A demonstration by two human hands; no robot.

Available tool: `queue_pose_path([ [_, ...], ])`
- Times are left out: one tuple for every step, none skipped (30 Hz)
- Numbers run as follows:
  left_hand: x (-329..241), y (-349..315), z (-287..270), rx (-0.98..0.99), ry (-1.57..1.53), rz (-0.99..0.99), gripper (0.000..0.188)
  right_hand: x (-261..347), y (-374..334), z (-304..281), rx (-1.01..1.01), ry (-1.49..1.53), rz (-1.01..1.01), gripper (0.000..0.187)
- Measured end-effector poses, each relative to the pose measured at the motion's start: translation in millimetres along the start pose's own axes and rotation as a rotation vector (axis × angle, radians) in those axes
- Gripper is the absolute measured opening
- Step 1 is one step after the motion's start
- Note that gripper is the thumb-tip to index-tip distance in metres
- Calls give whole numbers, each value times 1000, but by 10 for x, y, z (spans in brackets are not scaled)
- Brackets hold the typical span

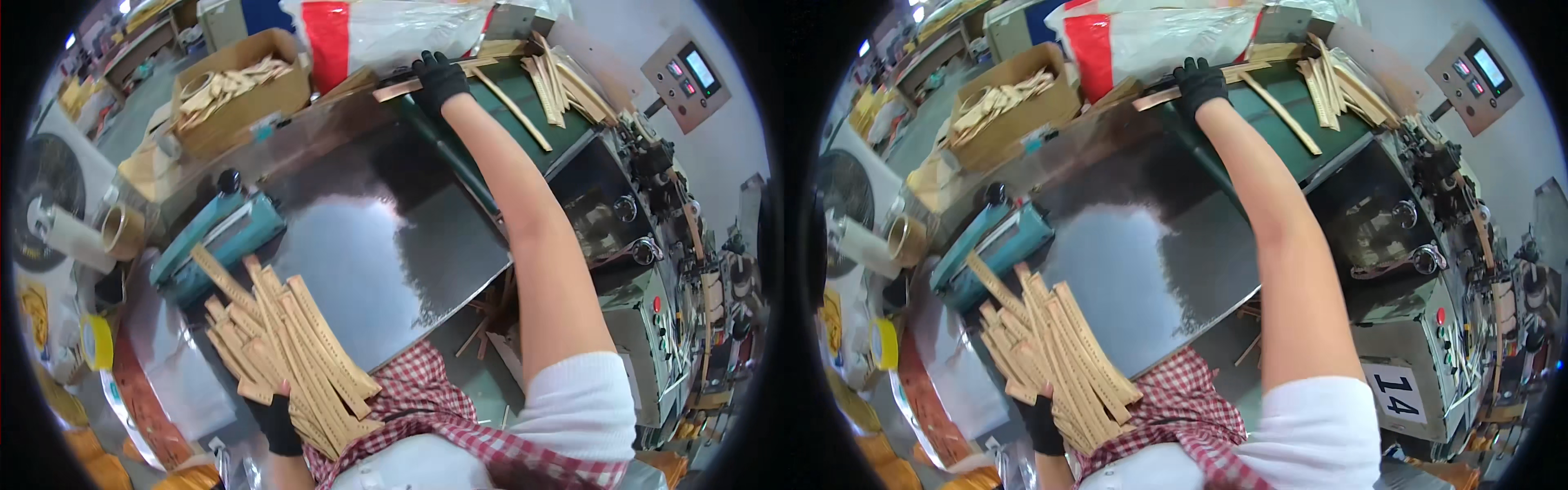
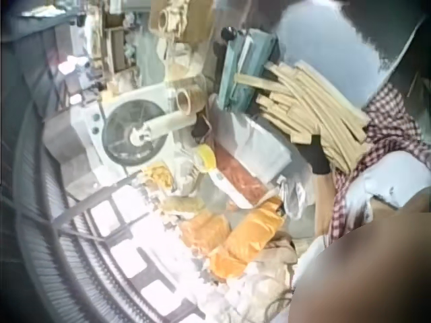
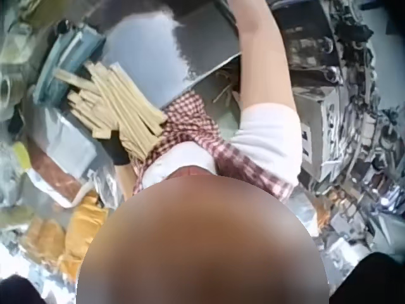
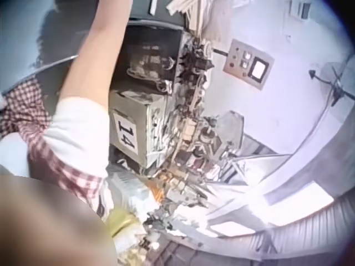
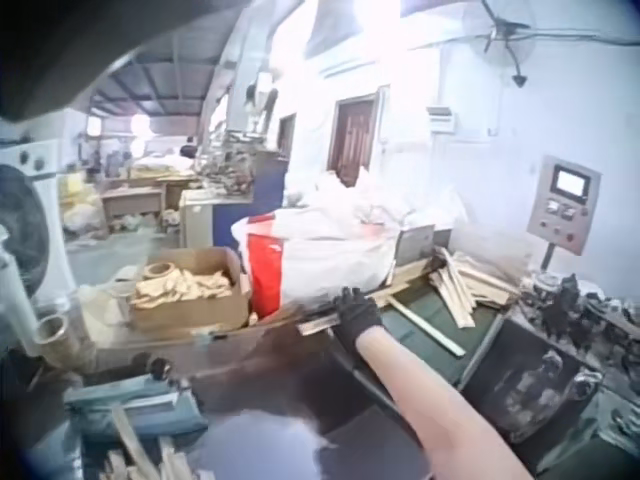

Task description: Organizing and packaging bundles of wooden strips into plastic bags and sealing them.

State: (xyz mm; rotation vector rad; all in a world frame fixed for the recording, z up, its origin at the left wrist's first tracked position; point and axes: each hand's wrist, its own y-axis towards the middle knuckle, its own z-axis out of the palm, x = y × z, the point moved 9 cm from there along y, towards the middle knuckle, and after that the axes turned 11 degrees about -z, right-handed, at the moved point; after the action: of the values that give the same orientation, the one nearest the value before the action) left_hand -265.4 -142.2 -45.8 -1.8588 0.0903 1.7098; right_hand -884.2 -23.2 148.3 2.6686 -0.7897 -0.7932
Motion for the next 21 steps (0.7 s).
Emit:
queue_pose_path([
  [16,12,9,9,14,-24,75,-257,71,295,131,-61,-36,43],
  [-58,3,24,11,32,19,77,-340,176,371,128,-58,-26,43],
  [-120,-28,47,11,52,59,79,-398,234,529,246,17,-5,42],
  [-70,-10,46,-12,10,4,80,-441,270,682,365,93,14,42],
  [-57,9,92,0,16,-1,80,-564,317,782,360,103,-28,48],
  [-14,2,4,-50,0,-62,78,-427,369,722,318,139,-56,48],
  [30,-8,-89,-101,-18,-123,77,-306,399,641,276,175,-84,48],
  [17,-6,-91,-91,-46,-133,75,-284,361,571,231,228,-96,43],
  [15,4,-70,-100,-47,-139,75,-362,346,620,193,241,-157,41],
  [16,18,-18,-77,-61,-150,75,-483,276,697,219,213,-191,40],
  [9,25,-4,-63,-70,-160,74,-486,256,710,242,195,-229,40],
  [30,36,-42,-97,-57,-179,75,-401,281,667,237,212,-246,40],
  [32,32,-74,-122,-57,-179,75,-348,304,607,215,227,-213,41],
  [48,52,-55,-109,-75,-185,75,-371,302,567,195,232,-172,42],
  [49,66,-37,-96,-95,-188,76,-380,353,564,189,238,-181,42],
  [37,72,-25,-99,-88,-194,76,-433,416,613,261,279,-138,43],
  [47,72,-42,-110,-93,-188,76,-490,440,684,332,318,-96,44],
  [58,78,-33,-93,-93,-182,76,-453,424,608,217,241,-153,40],
  [56,89,-12,-75,-95,-174,75,-482,447,600,207,241,-159,40],
  [19,68,-15,-75,-94,-152,75,-408,470,549,208,181,-179,36],
  [40,64,-61,-87,-97,-147,75,-342,494,490,208,118,-198,33],
])
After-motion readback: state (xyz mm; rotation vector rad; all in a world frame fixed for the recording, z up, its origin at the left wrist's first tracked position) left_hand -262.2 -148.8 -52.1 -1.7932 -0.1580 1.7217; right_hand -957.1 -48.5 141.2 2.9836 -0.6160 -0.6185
